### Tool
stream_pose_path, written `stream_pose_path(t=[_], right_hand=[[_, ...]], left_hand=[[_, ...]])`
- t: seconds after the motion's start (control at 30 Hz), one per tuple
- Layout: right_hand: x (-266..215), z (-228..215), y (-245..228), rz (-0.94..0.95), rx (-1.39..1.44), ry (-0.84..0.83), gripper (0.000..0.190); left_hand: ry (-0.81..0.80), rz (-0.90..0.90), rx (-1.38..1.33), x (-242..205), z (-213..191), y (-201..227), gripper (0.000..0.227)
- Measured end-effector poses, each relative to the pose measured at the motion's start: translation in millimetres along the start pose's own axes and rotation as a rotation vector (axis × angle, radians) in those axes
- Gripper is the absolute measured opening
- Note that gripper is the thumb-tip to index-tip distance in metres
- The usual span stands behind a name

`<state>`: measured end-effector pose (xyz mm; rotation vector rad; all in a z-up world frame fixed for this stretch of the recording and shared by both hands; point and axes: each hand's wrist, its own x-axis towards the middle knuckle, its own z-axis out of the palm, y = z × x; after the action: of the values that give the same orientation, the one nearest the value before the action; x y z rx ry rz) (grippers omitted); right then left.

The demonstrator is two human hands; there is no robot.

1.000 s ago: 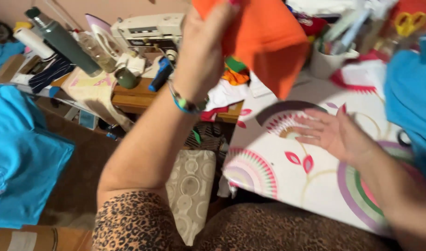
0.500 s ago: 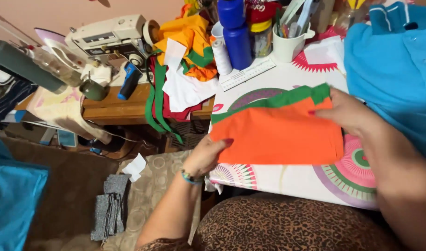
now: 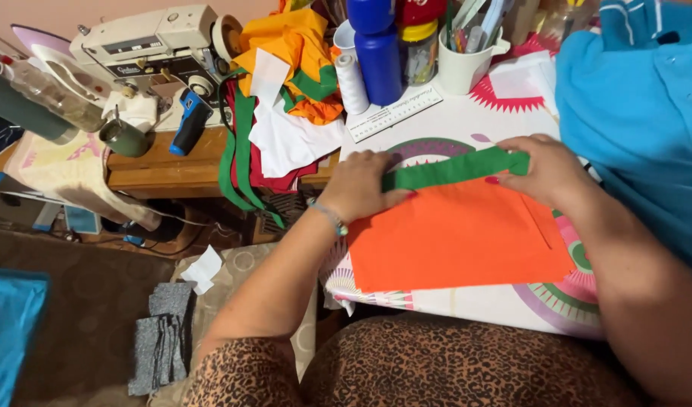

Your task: The person aligns a green fabric strip on an orange fabric piece and uses scissors to trim the edges. They repeatedly cut the green strip to match the orange fabric, folding and adjusting the pieces as they work.

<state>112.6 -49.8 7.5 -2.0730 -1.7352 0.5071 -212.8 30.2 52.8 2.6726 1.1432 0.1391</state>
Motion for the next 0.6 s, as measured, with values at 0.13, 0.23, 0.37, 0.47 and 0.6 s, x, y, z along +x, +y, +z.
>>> stream_pose_path(t=[0.13, 0.23, 0.37, 0.47, 0.6], right_hand=[[-13, -15, -20, 0.024, 0.156, -0.083, 0.054], [-13, -12, -7, -0.012, 0.275, -0.060, 0.034], [-16, -15, 7, -0.435, 0.440, 0.101, 0.017], [-22, -21, -2, -0.354, 0.567, 0.116, 0.018], [-12, -10, 9, 0.069, 0.734, -0.036, 0.028]], left_hand=[[-0.187, 0.063, -0.128, 44, 2, 20, 0.098], [-0.296, 0.123, -0.206, 64, 0, 34, 0.099], [-0.407, 0.208, -0.419, 72, 0, 31, 0.058], [-0.624, 0.258, -0.716, 59, -19, 18, 0.063], [-0.885, 0.204, -0.762, 50, -29, -21, 0.052]])
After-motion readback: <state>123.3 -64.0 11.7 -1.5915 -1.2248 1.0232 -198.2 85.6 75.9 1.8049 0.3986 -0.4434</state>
